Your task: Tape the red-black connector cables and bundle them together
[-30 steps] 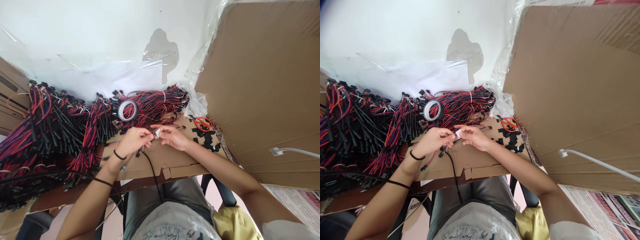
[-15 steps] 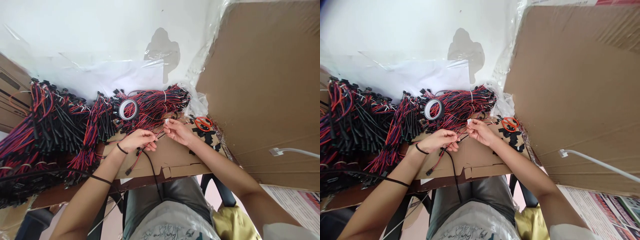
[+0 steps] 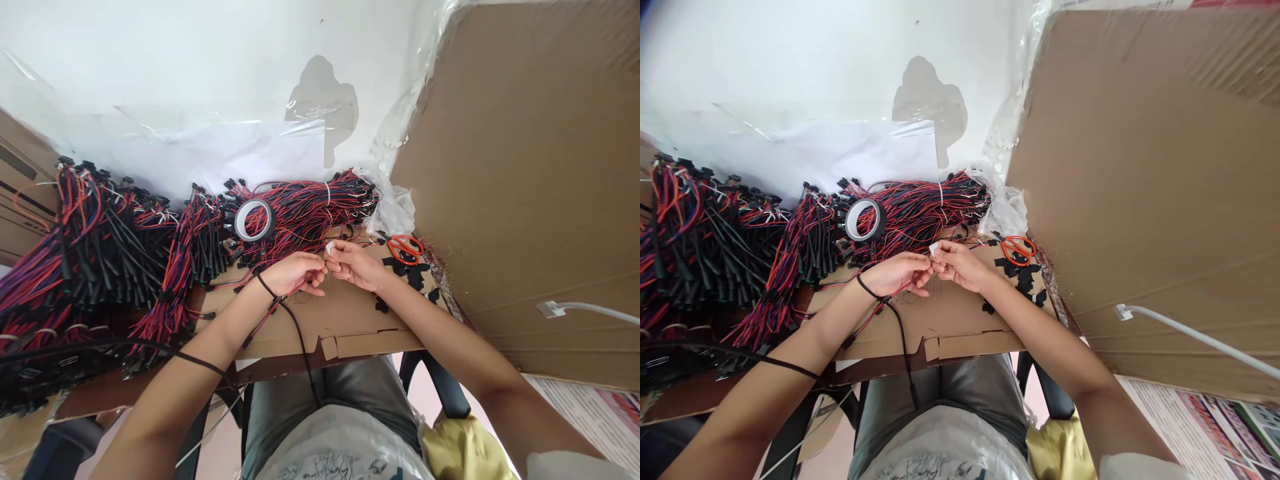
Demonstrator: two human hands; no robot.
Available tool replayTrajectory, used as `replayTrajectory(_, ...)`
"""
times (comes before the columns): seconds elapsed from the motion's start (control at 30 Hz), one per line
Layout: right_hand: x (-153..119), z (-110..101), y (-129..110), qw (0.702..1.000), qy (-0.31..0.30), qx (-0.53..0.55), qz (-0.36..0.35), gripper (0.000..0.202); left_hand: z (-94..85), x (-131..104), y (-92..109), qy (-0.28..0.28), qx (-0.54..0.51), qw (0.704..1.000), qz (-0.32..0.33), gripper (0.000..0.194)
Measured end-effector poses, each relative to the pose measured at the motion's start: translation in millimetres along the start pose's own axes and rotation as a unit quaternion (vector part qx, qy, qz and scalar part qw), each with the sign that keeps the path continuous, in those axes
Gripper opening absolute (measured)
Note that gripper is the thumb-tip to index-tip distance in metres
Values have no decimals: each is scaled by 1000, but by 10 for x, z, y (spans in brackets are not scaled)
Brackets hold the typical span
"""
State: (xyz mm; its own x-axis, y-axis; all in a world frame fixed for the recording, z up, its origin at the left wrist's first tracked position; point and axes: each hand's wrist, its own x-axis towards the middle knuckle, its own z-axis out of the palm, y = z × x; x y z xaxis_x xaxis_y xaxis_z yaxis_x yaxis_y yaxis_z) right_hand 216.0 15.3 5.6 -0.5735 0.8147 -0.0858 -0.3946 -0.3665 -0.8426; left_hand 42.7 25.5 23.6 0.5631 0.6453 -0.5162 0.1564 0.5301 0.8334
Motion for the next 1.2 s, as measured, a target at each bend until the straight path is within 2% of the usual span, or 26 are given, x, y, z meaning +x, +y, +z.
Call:
replayTrajectory(0.07, -4, -5, -1, 1000, 6, 3, -1, 34, 16, 2, -16, 5, 20, 1000, 11, 20)
replayTrajectory(0.23, 3, -10, -17, 997, 65, 42, -12, 34, 18, -45, -42, 1, 68, 997, 44, 24)
replayTrajectory(0.4, -8, -30, -37, 996, 81, 25, -15, 31, 6, -69, -61, 15, 56, 996, 65, 24)
replayTrajectory(0.53, -49, -71, -90, 997, 50, -50, -21, 32, -29, -83, -58, 51, 17, 993, 106, 23)
replayTrajectory(0.63, -57, -96, -83, 988, 20, -153, 19, 30, -25, -106, -47, 70, 1, 989, 134, 24)
replayTrajectory(0.7, -33, -86, -30, 976, 49, -210, 33, 26, 5, -124, -45, 75, 2, 987, 145, 23)
replayTrajectory(0.8, 24, -30, 78, 961, 121, -251, -3, 21, 70, -138, -55, 81, 12, 985, 153, 20)
replayTrajectory(0.97, 67, 45, 160, 956, 168, -233, -60, 24, 122, -124, -80, 105, 29, 982, 152, 18)
replayTrajectory(1.2, 43, 55, 142, 969, 164, -175, -67, 20, 109, -112, -83, 131, 32, 982, 135, 16)
